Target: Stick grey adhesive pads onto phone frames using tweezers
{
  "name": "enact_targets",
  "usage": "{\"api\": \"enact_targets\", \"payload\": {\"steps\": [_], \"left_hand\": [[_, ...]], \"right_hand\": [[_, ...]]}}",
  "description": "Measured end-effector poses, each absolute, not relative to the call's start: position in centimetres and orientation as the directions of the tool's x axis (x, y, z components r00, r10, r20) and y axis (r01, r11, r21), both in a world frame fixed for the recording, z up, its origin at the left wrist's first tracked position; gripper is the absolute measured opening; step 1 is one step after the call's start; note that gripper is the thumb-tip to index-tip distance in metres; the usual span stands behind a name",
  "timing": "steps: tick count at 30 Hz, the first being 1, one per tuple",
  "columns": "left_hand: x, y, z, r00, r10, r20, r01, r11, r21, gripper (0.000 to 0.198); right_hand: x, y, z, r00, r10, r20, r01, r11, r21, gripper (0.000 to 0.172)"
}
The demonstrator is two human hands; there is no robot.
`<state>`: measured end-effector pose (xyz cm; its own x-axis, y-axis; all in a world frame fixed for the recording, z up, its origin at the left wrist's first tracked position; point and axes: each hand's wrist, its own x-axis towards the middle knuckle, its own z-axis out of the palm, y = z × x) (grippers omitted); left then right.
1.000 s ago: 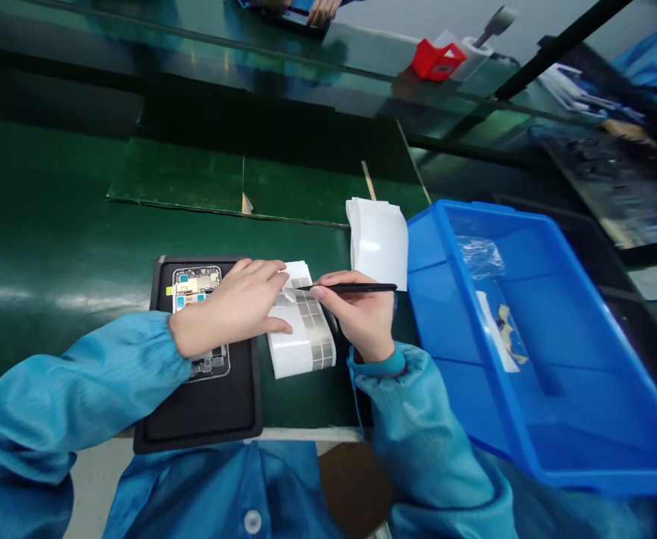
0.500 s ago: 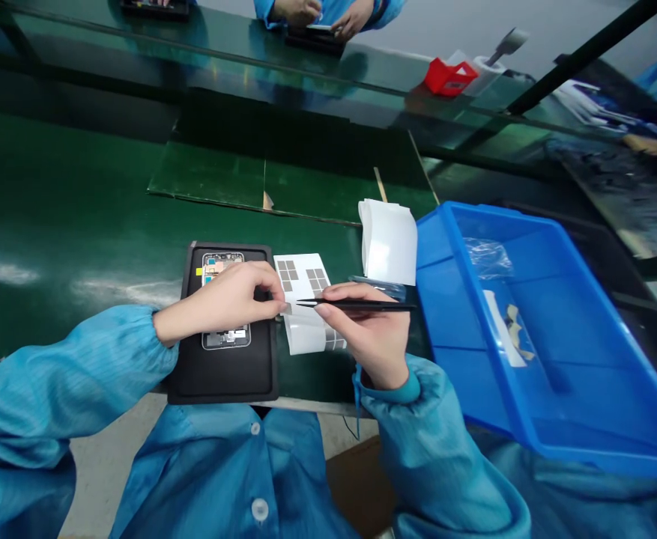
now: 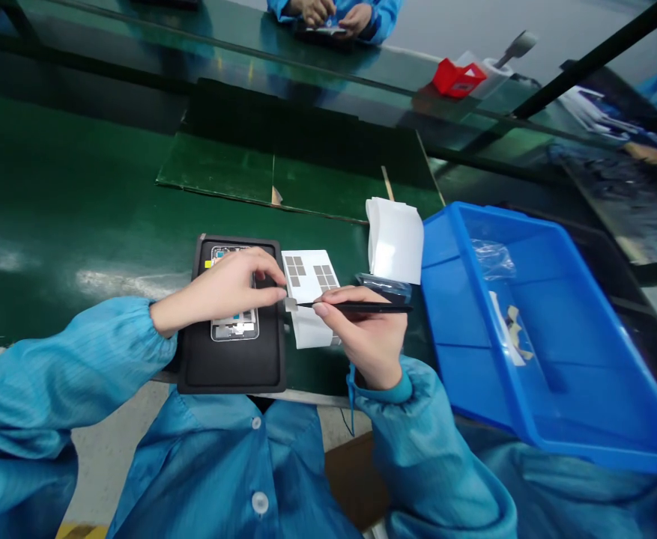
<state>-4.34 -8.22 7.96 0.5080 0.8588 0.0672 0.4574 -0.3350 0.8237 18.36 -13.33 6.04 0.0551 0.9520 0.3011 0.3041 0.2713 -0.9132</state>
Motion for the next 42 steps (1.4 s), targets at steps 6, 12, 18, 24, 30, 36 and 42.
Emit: {"api": "enact_targets", "payload": {"steps": [6, 12, 18, 24, 30, 36, 42], "left_hand": [[-8.7, -5.8, 6.7, 0.434, 0.896, 0.097, 0.793, -0.431, 0.430, 0.021], [-10.2, -4.9, 4.8, 0.515, 0.853, 0.081, 0.826, -0.519, 0.217, 0.028], [-10.9, -4.9, 4.4, 0.533, 0.839, 0.106, 0.776, -0.535, 0.334, 0.029], [-12.0, -7.1, 3.9, 0.523, 0.828, 0.201, 0.757, -0.560, 0.338, 0.027], [-12.4, -8.8, 3.4, 0.553, 0.805, 0.214, 0.732, -0.592, 0.336, 0.023], [-12.4, -8.6, 3.3, 0.551, 0.801, 0.235, 0.736, -0.599, 0.316, 0.022], [-12.5, -8.5, 3.1, 0.558, 0.790, 0.255, 0.726, -0.613, 0.311, 0.020]], "right_hand": [[17.6, -13.0, 5.1, 0.122, 0.959, 0.255, 0.291, 0.211, -0.933, 0.011], [14.0, -11.8, 5.1, 0.066, 0.991, 0.120, 0.241, 0.101, -0.965, 0.012], [10.2, -10.1, 4.2, 0.024, 0.999, 0.023, 0.238, 0.017, -0.971, 0.013], [9.1, -9.5, 3.6, -0.002, 1.000, 0.004, 0.305, 0.004, -0.952, 0.012], [9.3, -9.8, 3.2, -0.012, 0.999, 0.031, 0.360, 0.033, -0.932, 0.008], [9.1, -9.8, 3.3, -0.002, 1.000, 0.026, 0.377, 0.025, -0.926, 0.008], [9.1, -9.9, 3.6, -0.004, 1.000, 0.017, 0.404, 0.017, -0.915, 0.008]]}}
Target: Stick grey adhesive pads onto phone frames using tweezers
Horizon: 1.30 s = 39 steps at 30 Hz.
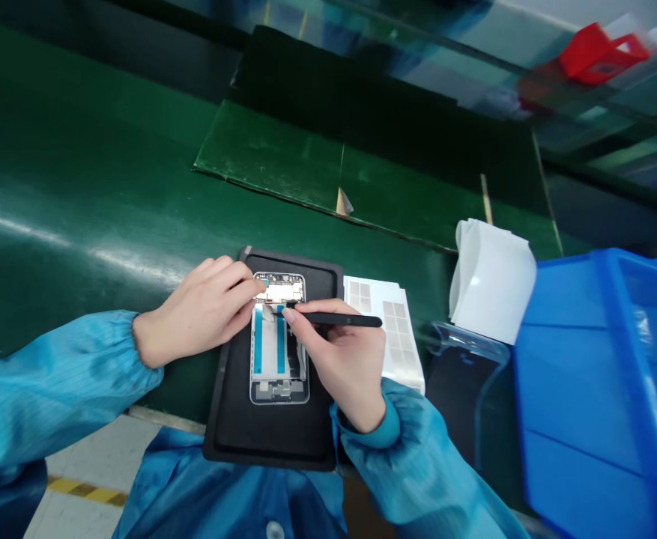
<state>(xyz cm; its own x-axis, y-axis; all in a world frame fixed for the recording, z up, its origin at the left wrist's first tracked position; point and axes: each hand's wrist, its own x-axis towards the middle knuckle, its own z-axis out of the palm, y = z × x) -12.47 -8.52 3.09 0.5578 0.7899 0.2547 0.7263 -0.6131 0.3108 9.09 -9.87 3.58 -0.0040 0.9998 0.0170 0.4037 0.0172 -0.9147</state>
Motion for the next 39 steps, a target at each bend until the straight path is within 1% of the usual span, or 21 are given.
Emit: {"api": "enact_targets", "payload": {"steps": [17, 26, 32, 39], "left_hand": [[-12.61, -8.48, 3.22, 0.565, 0.780, 0.268, 0.720, -0.625, 0.302, 0.021], [-12.92, -8.42, 3.86, 0.680, 0.685, 0.261, 0.634, -0.728, 0.259, 0.021], [-13.01, -8.44, 3.97, 0.717, 0.661, 0.220, 0.622, -0.750, 0.227, 0.024], [-12.79, -8.75, 3.84, 0.730, 0.632, 0.262, 0.601, -0.775, 0.194, 0.021]], "right_hand": [[9.08, -9.90, 3.51, -0.016, 0.999, 0.042, 0.424, 0.045, -0.905, 0.007], [9.03, -9.89, 3.87, -0.025, 0.998, 0.053, 0.452, 0.059, -0.890, 0.007], [9.07, -9.95, 3.61, -0.030, 0.998, 0.050, 0.477, 0.059, -0.877, 0.007], [9.05, -10.12, 3.91, -0.009, 0.999, 0.031, 0.436, 0.032, -0.899, 0.007]]}}
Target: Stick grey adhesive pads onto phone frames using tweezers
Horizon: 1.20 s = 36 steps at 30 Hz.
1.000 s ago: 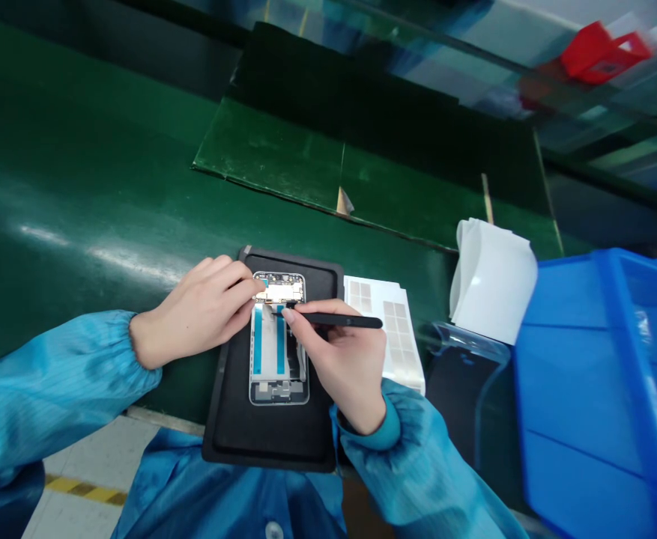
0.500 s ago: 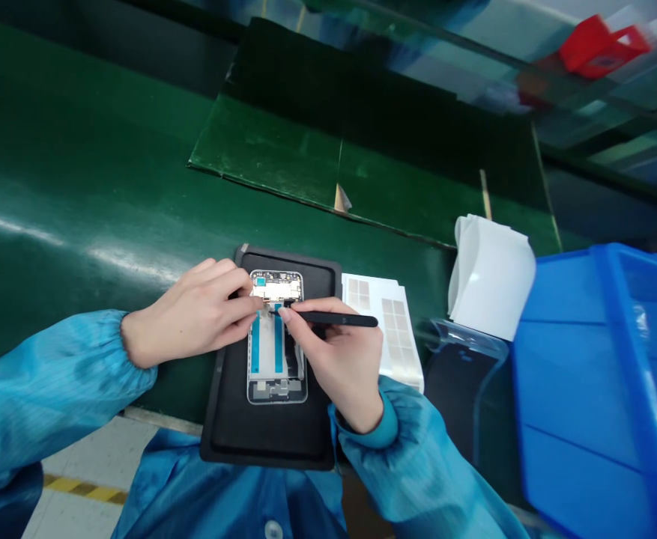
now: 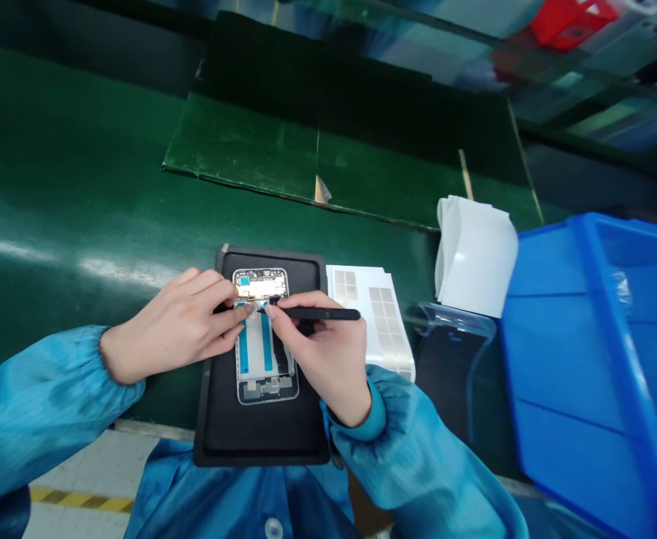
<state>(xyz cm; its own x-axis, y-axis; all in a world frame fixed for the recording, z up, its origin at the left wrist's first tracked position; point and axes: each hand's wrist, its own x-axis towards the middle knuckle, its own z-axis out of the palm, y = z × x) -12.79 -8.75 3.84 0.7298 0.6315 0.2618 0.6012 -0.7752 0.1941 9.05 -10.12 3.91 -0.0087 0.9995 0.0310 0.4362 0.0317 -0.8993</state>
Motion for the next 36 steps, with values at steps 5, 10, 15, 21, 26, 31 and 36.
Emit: {"api": "enact_targets", "payload": {"steps": [5, 10, 15, 21, 26, 31, 36], "left_hand": [[-12.45, -9.03, 3.92, 0.734, 0.638, 0.233, 0.607, -0.770, 0.195, 0.022], [-12.77, -8.77, 3.86, 0.761, 0.616, 0.205, 0.586, -0.788, 0.190, 0.024], [-13.15, -8.40, 4.00, 0.781, 0.580, 0.232, 0.547, -0.815, 0.194, 0.023], [-13.15, -8.49, 4.15, 0.779, 0.581, 0.235, 0.537, -0.813, 0.227, 0.021], [-12.71, -8.68, 4.01, 0.754, 0.614, 0.234, 0.581, -0.789, 0.200, 0.027], [-12.44, -8.94, 4.05, 0.746, 0.647, 0.158, 0.624, -0.762, 0.175, 0.037], [-12.64, -8.81, 4.14, 0.757, 0.635, 0.152, 0.610, -0.771, 0.186, 0.033]], "right_hand": [[9.31, -10.24, 3.58, 0.008, 0.999, 0.036, 0.410, 0.029, -0.911, 0.007], [9.33, -10.22, 3.42, 0.026, 0.999, 0.041, 0.386, 0.028, -0.922, 0.007], [9.26, -10.20, 3.61, 0.031, 0.999, 0.039, 0.350, 0.026, -0.936, 0.006], [9.34, -10.28, 3.39, 0.033, 0.999, 0.032, 0.339, 0.018, -0.941, 0.007], [9.30, -10.23, 3.45, 0.042, 0.999, 0.021, 0.332, 0.006, -0.943, 0.008], [9.24, -10.20, 3.54, 0.038, 0.999, 0.018, 0.321, 0.005, -0.947, 0.007], [9.28, -10.25, 3.53, 0.042, 0.999, 0.019, 0.330, 0.005, -0.944, 0.007]]}}
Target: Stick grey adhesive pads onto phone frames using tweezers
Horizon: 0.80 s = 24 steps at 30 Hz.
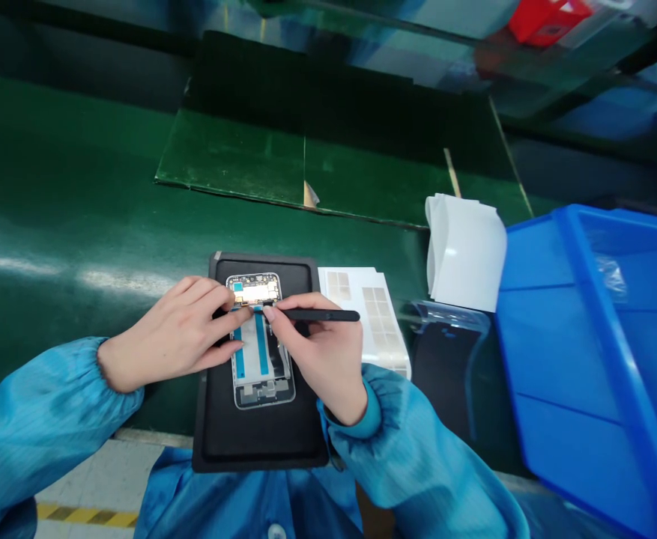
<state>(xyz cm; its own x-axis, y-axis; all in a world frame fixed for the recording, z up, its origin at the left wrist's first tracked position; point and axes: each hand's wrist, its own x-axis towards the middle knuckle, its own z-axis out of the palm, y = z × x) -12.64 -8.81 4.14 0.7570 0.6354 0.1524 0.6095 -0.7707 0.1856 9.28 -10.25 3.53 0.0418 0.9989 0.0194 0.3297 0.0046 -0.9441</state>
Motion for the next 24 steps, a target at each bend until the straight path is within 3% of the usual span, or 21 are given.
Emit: {"api": "enact_targets", "payload": {"steps": [6, 18, 21, 24], "left_hand": [[-12.90, -8.60, 3.87, 0.768, 0.588, 0.254, 0.543, -0.808, 0.228, 0.023], [-12.70, -9.09, 4.15, 0.708, 0.670, 0.225, 0.618, -0.741, 0.263, 0.024], [-12.57, -9.19, 4.19, 0.483, 0.844, 0.234, 0.823, -0.529, 0.208, 0.025], [-12.41, -9.06, 4.22, 0.261, 0.965, 0.006, 0.951, -0.258, 0.168, 0.035]], "right_hand": [[9.32, -10.12, 3.64, 0.038, 0.999, 0.029, 0.338, 0.014, -0.941, 0.006], [9.29, -10.08, 3.47, 0.044, 0.999, 0.018, 0.324, 0.002, -0.946, 0.007], [9.34, -10.03, 3.42, 0.052, 0.998, 0.016, 0.321, -0.001, -0.947, 0.007], [9.39, -9.91, 3.26, 0.051, 0.999, 0.017, 0.314, 0.000, -0.949, 0.008]]}}
